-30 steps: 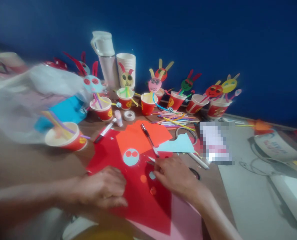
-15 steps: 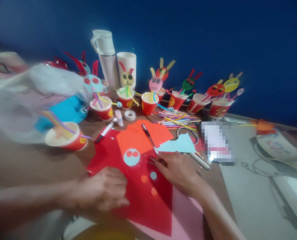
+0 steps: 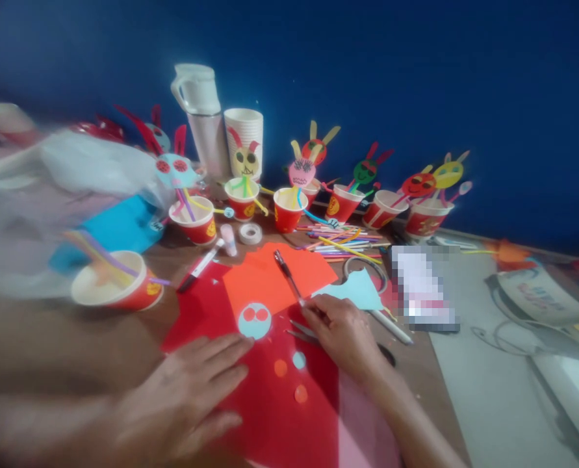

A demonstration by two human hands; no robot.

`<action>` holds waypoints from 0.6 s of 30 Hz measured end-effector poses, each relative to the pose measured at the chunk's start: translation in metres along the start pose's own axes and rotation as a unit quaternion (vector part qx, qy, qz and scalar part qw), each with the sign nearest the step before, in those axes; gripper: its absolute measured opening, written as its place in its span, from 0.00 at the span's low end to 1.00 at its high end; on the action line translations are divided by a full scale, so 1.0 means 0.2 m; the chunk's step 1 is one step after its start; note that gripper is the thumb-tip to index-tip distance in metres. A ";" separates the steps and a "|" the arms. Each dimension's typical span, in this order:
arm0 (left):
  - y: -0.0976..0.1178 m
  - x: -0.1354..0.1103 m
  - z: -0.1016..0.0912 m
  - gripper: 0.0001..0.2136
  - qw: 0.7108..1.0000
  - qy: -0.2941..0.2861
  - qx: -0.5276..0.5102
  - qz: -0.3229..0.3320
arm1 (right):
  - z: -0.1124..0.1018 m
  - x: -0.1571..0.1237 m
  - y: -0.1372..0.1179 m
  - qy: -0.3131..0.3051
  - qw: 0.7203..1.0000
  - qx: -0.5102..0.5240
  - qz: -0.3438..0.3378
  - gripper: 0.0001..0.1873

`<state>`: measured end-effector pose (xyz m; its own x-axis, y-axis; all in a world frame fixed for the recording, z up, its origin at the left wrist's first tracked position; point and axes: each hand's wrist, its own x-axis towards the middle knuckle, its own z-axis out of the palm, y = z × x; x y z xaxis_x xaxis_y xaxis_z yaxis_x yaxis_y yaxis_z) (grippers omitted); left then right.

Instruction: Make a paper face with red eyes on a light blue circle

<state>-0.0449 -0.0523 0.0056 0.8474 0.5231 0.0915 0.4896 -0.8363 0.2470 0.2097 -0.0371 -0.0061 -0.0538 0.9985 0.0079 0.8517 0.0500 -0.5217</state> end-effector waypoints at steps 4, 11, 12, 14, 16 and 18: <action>-0.01 0.01 0.01 0.17 1.000 -0.010 0.002 -0.012 | 0.00 0.00 0.02 0.010 1.000 0.006 -0.002 0.12; 0.00 0.00 0.04 0.17 1.000 0.011 0.012 -0.017 | 0.00 0.01 0.03 0.013 1.000 0.013 0.004 0.13; 0.00 0.00 0.04 0.17 1.000 0.017 0.014 -0.017 | 0.00 0.01 0.03 0.012 1.000 0.014 0.003 0.13; 0.00 0.01 0.05 0.17 0.999 0.029 0.017 -0.017 | 0.00 0.01 0.02 0.011 1.000 0.013 0.003 0.13; 0.00 0.01 0.05 0.17 0.999 0.037 0.020 -0.017 | 0.00 0.01 0.02 0.009 1.000 0.012 0.001 0.12; 0.01 0.01 0.05 0.17 0.999 0.035 0.025 -0.016 | 0.00 0.01 0.02 0.004 1.000 0.014 0.003 0.12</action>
<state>-0.0407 -0.0542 -0.0042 0.8150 0.5592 0.1521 0.5282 -0.8247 0.2021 0.2125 -0.0351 -0.0077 -0.0445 0.9989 0.0117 0.8373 0.0437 -0.5449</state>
